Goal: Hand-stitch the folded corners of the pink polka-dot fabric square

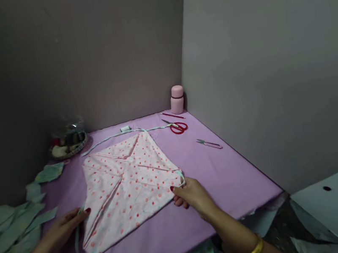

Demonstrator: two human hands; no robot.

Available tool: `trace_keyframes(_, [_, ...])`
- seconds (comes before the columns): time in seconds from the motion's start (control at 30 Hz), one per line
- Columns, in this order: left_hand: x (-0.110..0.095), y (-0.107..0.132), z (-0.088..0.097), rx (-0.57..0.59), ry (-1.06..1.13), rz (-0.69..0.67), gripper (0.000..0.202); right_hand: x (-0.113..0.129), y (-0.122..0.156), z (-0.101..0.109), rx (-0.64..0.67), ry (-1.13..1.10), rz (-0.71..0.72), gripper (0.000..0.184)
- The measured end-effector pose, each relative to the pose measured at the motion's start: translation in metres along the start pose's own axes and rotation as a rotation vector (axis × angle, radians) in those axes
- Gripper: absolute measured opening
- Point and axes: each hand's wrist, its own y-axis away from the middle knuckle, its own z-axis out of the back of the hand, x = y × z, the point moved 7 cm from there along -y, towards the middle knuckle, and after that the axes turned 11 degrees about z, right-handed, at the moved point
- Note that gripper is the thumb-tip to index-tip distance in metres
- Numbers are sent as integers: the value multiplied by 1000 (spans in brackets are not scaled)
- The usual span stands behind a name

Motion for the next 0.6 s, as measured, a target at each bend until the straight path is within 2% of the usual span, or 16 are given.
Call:
trace_keyframes(0.2, [14,6,-10,-29,74,-41,30,-2,-5,2,-28,18,42,10])
trace_keyframes(0.37, [16,29,-18,-94,145,-42,23,0,-11,19,-23,32,57,12])
trace_keyframes(0.5, [22,57,-40,-83,188,-53,25,2,-10,41,-53,55,54,19])
trace_keyframes(0.6, [40,75,-60,-58,235,-53,33,-1,-8,55,-77,65,52,29])
